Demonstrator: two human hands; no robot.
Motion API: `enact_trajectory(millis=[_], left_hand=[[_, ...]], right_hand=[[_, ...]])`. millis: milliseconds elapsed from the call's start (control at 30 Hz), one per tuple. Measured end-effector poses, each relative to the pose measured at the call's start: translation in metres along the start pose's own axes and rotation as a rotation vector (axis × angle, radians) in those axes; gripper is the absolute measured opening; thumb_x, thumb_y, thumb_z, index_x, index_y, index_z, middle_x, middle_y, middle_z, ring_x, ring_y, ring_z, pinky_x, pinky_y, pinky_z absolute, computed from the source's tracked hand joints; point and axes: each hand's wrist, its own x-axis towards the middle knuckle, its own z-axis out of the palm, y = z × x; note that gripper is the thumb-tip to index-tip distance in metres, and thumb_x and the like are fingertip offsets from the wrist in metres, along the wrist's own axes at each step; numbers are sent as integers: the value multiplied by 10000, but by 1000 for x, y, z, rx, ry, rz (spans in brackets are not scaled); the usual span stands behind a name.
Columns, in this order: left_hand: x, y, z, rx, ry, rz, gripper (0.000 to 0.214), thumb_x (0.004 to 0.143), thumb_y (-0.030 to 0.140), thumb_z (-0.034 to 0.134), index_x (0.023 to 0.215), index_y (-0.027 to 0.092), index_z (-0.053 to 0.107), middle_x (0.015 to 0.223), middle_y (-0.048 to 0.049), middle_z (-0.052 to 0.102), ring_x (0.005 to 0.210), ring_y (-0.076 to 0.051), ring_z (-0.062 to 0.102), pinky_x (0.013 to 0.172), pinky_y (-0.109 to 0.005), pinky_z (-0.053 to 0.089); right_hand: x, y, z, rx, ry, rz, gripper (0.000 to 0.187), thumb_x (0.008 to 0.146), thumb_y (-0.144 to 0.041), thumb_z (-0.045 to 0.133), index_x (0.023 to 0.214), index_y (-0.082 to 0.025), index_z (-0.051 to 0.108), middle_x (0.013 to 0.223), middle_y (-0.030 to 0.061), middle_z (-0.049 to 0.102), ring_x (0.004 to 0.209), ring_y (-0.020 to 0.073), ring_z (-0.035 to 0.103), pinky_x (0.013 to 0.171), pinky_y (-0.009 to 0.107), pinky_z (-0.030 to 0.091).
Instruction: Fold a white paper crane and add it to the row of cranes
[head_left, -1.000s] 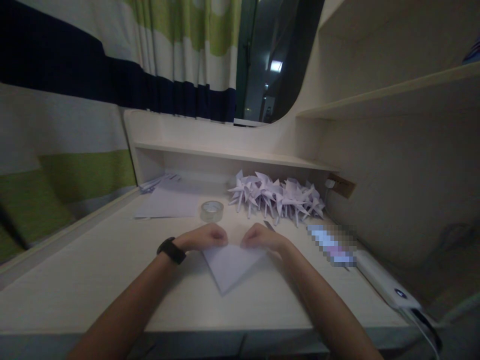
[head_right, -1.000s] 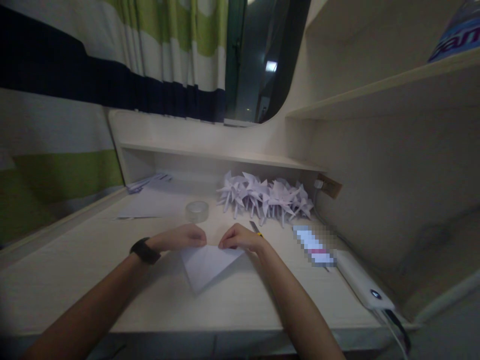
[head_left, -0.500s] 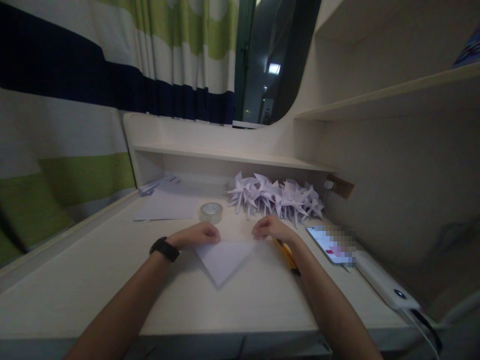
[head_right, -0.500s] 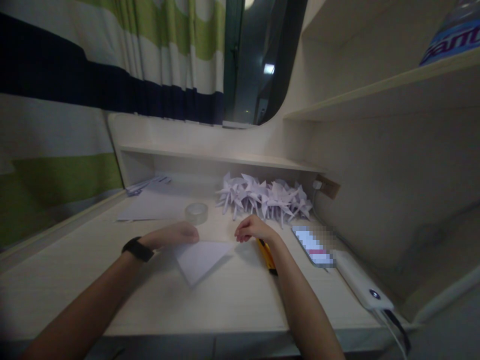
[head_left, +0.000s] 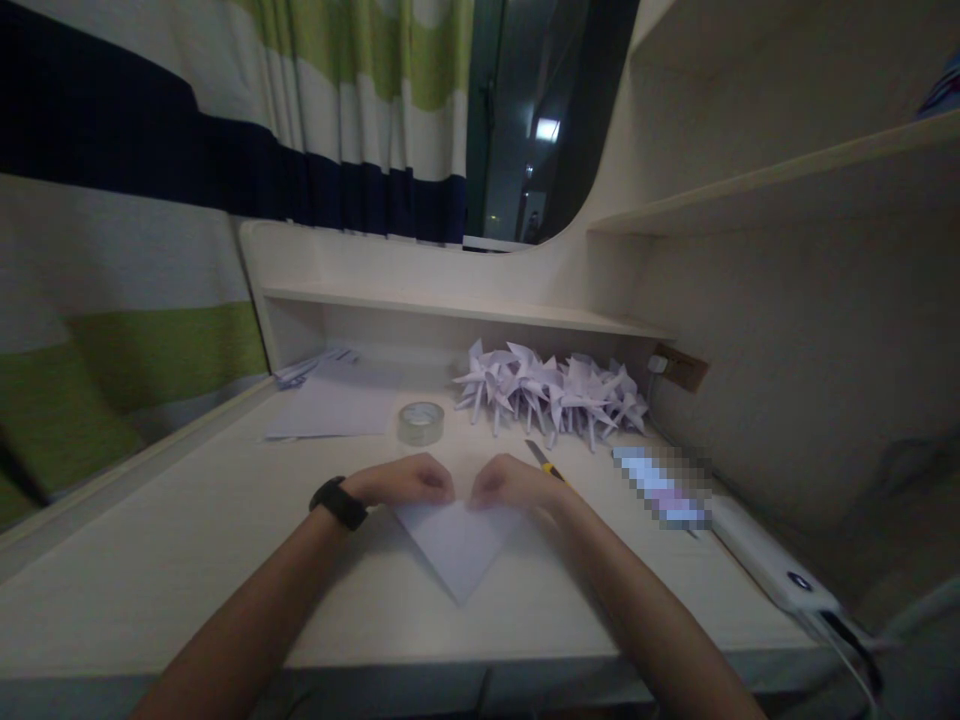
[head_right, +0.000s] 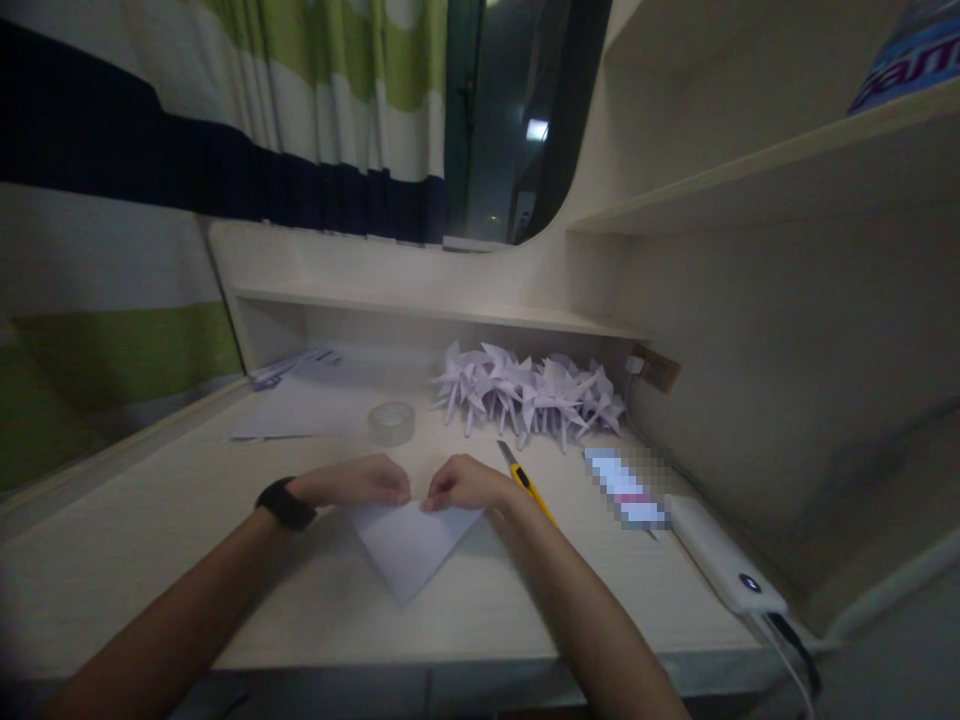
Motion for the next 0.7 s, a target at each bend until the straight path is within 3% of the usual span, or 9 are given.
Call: enact_trajectory(millis=[167,467,600,700], left_hand=[[-4,1,-5,-32,-3,-1,274,791,396,607,735,135,669,669,-19,621,604,-128,498,581,-231,378],[-23,0,-28,-185,73,-78,296,787,422,624,711,142,683,684,-44,664,640,-148,568,607,-235,392],[-24,0,-31,-236,246,-129,329,784,456,630,738,138,697,744,-61,684,678,-158,591,607,-231,396],[-12,-7,-19,-355,355,-164,388,781,508,627,879,142,715,915,-103,704,748,-182,628,612,-242,426]], right_hand=[[-7,3,-14,35,-36,55,290,690,-396,681,694,-108,716,590,-3,612,553,110,499,539,210,362],[-32,20,-51,132,27,104,321,629,-428,718,661,-110,705,537,-19,560,515,93,448,500,208,317],[-33,21,-54,294,232,137,339,624,-454,734,625,-120,676,501,-35,506,475,75,383,464,212,261],[-20,19,-40,430,423,116,356,621,-471,747,617,-128,657,489,-42,483,463,69,359,458,216,236]])
